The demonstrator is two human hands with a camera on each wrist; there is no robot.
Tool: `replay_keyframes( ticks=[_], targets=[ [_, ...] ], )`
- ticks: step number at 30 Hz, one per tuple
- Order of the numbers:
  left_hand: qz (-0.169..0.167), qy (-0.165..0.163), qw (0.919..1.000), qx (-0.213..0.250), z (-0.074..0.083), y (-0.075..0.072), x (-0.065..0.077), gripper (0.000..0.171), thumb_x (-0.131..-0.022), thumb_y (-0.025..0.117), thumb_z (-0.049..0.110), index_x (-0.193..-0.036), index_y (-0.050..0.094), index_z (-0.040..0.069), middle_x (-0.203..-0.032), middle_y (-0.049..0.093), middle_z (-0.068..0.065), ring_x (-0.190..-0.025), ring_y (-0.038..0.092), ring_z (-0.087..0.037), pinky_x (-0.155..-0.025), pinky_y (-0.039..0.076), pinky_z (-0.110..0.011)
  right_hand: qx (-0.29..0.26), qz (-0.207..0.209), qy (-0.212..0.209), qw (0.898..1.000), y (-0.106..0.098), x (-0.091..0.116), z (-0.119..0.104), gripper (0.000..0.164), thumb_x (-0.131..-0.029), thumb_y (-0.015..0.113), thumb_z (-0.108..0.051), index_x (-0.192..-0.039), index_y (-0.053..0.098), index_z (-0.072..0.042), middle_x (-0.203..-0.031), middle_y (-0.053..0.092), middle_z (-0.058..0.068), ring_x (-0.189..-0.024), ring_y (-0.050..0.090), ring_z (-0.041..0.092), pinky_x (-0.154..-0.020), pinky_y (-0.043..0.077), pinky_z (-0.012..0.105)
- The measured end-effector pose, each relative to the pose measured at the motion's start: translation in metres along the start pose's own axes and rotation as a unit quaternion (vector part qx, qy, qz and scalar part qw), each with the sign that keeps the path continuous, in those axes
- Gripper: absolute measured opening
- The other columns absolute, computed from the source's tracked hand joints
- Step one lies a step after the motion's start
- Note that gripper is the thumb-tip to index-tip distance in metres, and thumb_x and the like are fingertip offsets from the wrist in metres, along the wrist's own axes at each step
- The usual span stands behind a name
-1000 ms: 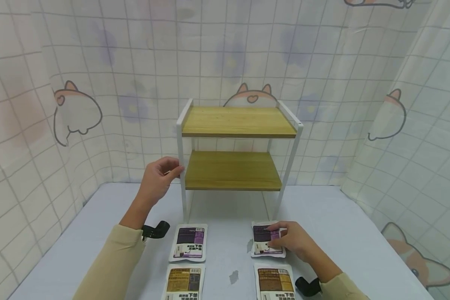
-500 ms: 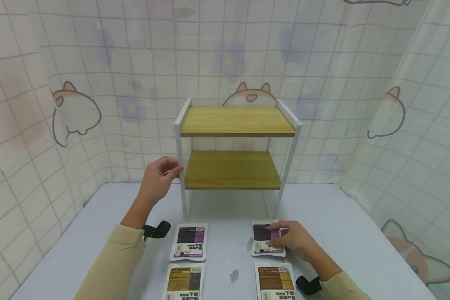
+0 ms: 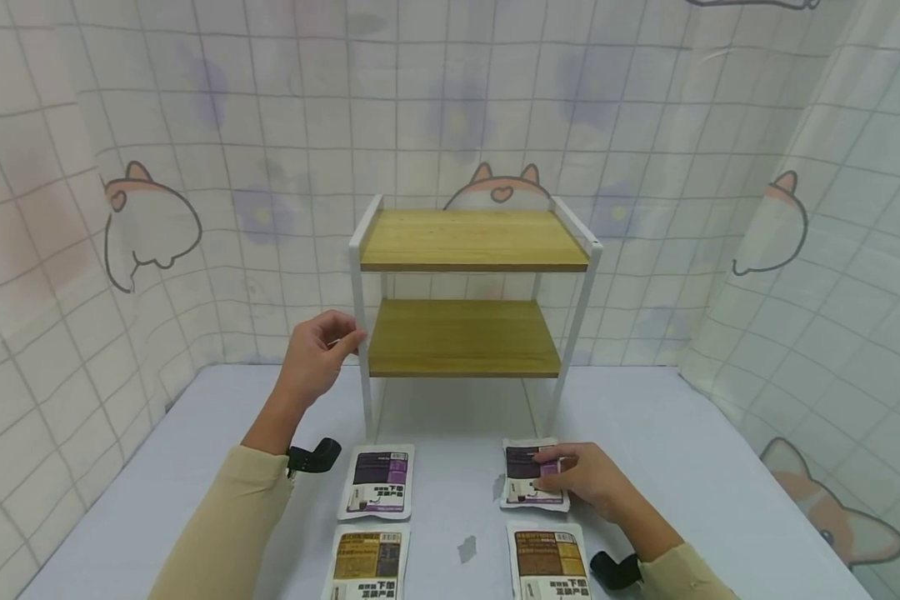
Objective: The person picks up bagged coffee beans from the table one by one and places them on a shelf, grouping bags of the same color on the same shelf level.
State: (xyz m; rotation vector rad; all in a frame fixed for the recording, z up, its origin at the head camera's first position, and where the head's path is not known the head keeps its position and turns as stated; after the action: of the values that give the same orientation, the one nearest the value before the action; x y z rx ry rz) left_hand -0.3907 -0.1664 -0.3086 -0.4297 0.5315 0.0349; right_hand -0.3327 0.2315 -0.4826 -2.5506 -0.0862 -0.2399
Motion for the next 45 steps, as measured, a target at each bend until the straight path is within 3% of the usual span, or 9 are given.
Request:
replay_keyframes(
  ticks=[13,25,36,45],
  targets=[
    [-0.016,-0.020,0.9997,0.003,-0.0036,0.0054,-0.0003,0.020,-0.101,0.067,0.023,-0.106,0.068,0.004,-0.104,0.067,-0.011,-0.096,0.065,-0.021,-0.086,0.055,-0.020,-0.009,-0.006,-0.001,1.000,0.0007,-0.0001,0.0054,0.042,-0.071,0.092,-0.010,-0.111,0.079,-0.013,-0.106,0.065,0.011,-0.095,0.056,0.024,-0.074,0.049,0.031],
    [-0.024,-0.032,0.9992,-0.003,-0.0068,0.0032,0.0028,0.019,-0.100,0.068,0.025,-0.105,0.067,0.007,-0.103,0.068,-0.012,-0.097,0.067,-0.028,-0.089,0.055,-0.022,-0.005,-0.011,0.007,1.000,0.0018,0.0002,0.0062,0.042,-0.071,0.092,-0.011,-0.110,0.079,-0.014,-0.117,0.066,0.013,-0.103,0.056,0.026,-0.082,0.052,0.035],
    [-0.022,-0.026,0.9994,-0.005,-0.0031,0.0016,0.0004,0.021,-0.100,0.068,0.025,-0.106,0.067,0.005,-0.103,0.069,-0.013,-0.095,0.066,-0.023,-0.087,0.053,-0.018,0.006,-0.008,0.004,1.000,0.0016,-0.0028,0.0048,0.042,-0.072,0.092,-0.014,-0.112,0.079,-0.016,-0.116,0.066,0.012,-0.102,0.055,0.026,-0.080,0.051,0.034],
    [-0.019,-0.029,0.9993,-0.011,-0.0033,0.0005,-0.0011,0.020,-0.100,0.068,0.024,-0.106,0.067,0.005,-0.103,0.068,-0.012,-0.097,0.067,-0.027,-0.089,0.054,-0.023,0.002,-0.008,0.007,1.000,0.0007,-0.0026,0.0030,0.042,-0.073,0.091,-0.014,-0.113,0.079,-0.015,-0.110,0.066,0.011,-0.097,0.055,0.025,-0.075,0.049,0.032]
  ],
)
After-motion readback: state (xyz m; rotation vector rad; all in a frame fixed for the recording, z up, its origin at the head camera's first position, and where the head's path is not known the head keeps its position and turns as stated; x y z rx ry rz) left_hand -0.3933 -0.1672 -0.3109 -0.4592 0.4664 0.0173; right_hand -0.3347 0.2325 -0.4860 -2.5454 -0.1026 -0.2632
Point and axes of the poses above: each hand's wrist, its own x-axis away from the middle knuckle, its own y-axis out of the palm, z = x × y, the point moved 7 cm from there along -x, towards the middle knuckle
